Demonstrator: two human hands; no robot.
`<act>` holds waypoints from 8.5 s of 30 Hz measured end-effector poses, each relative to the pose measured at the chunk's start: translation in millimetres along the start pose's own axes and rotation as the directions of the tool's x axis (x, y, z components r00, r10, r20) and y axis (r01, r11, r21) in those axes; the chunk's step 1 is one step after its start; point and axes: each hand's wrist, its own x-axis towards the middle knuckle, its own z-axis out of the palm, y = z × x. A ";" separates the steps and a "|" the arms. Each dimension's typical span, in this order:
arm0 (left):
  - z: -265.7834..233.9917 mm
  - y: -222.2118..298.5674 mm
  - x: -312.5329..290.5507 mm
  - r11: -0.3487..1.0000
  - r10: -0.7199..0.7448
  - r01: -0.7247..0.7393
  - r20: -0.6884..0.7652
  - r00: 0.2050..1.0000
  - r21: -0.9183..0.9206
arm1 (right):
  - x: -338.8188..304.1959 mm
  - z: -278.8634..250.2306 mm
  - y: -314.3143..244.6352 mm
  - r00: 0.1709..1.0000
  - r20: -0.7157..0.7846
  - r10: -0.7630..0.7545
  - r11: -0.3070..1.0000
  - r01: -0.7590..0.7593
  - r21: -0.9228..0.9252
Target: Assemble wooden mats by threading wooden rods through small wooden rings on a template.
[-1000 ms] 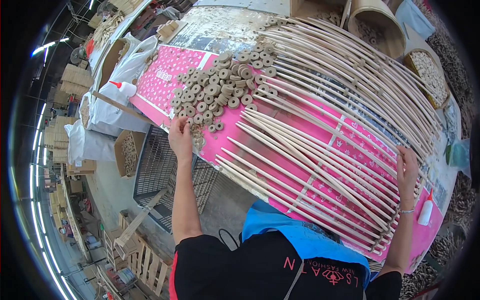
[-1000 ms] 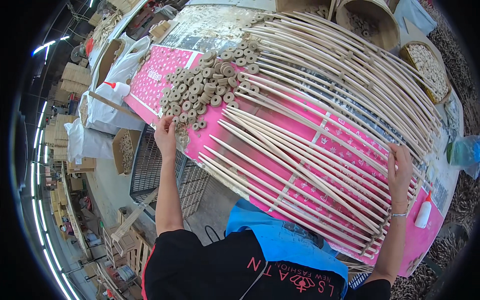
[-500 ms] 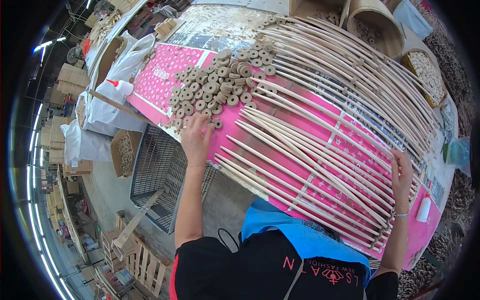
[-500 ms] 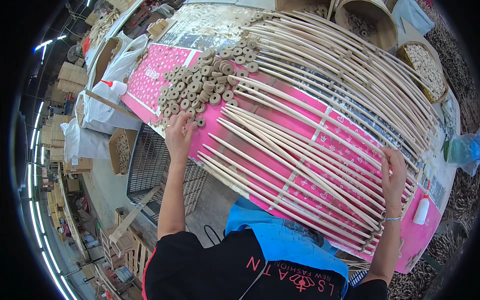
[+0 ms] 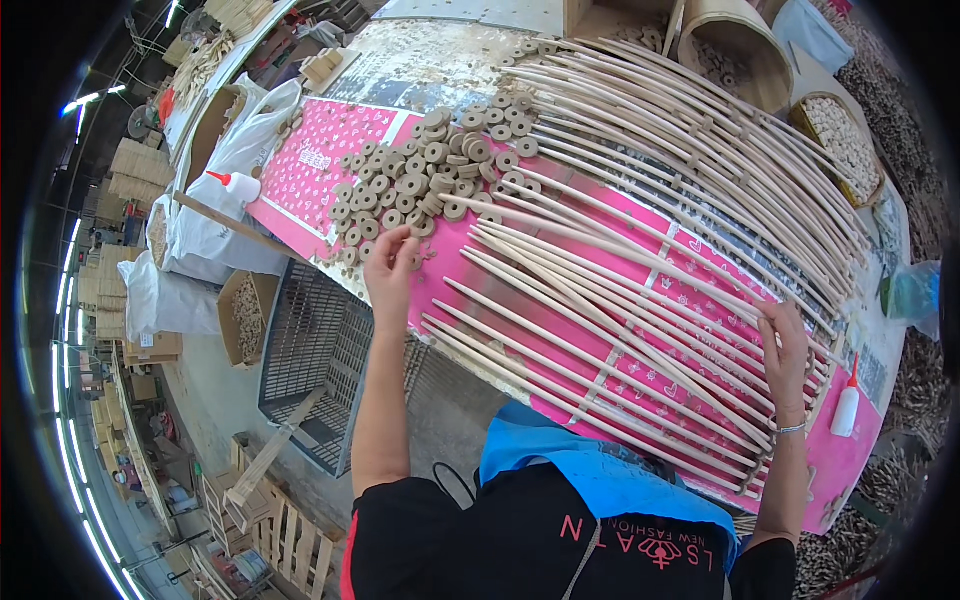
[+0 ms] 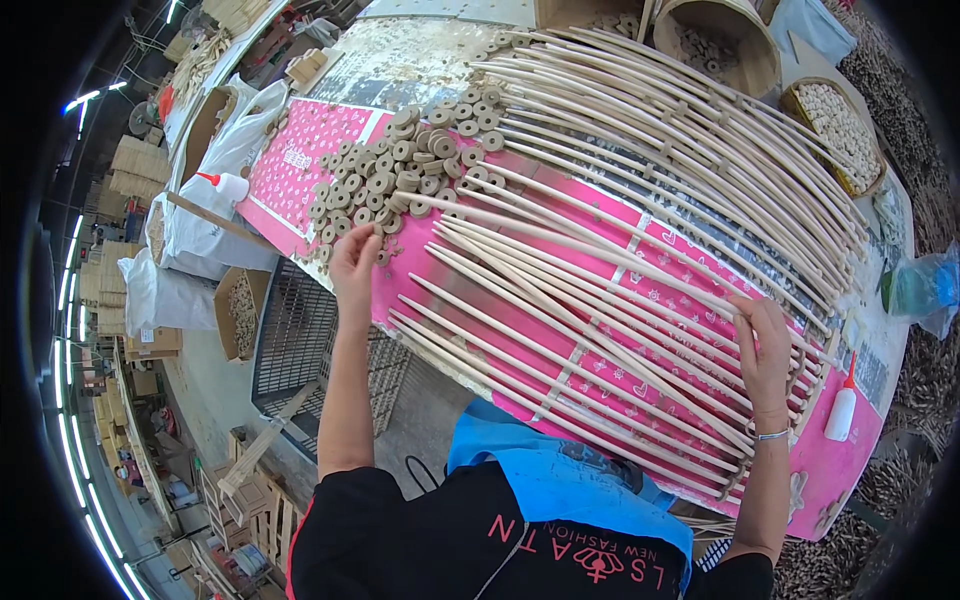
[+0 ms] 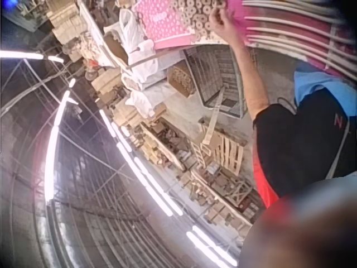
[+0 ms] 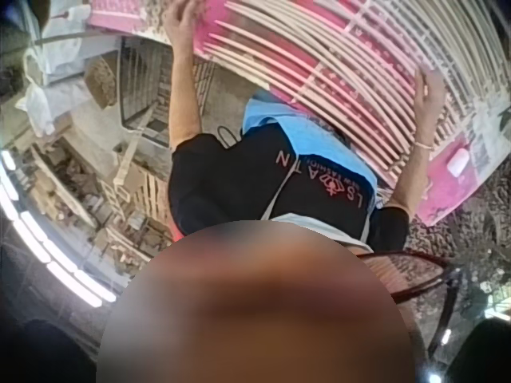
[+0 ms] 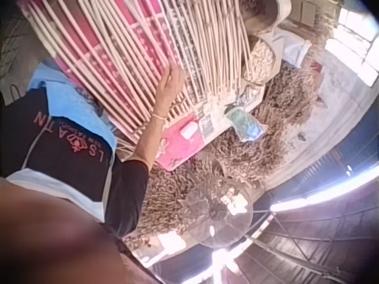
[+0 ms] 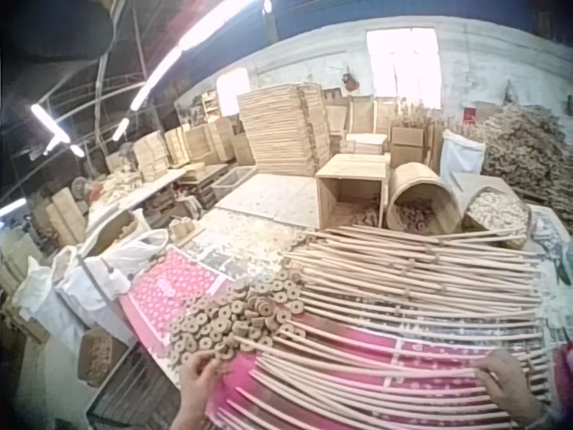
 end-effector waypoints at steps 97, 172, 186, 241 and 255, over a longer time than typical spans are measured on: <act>185.1 175.1 -77.0 0.694 0.379 -0.719 0.823 0.423 0.050 | -63.9 14.6 9.2 0.778 -0.051 0.626 0.075 0.005 0.997; 164.4 101.4 -93.3 0.741 0.562 -0.639 0.331 0.758 0.207 | 42.4 22.2 120.8 0.987 -0.152 0.051 0.987 -0.073 -0.145; 11.4 1.8 -36.5 0.757 0.285 -0.182 -0.067 0.956 0.627 | 32.6 -13.7 30.4 0.995 -0.085 -0.060 0.987 0.046 -0.154; 68.3 65.3 -2.7 0.577 -0.068 0.353 0.387 0.920 -0.737 | 36.7 29.2 -65.0 0.970 -0.094 -0.224 0.974 0.220 -0.056; 158.4 185.9 -83.8 0.717 0.632 -0.690 0.512 0.582 -0.100 | 44.4 25.8 -57.9 0.940 -0.181 -0.289 0.947 0.253 -0.197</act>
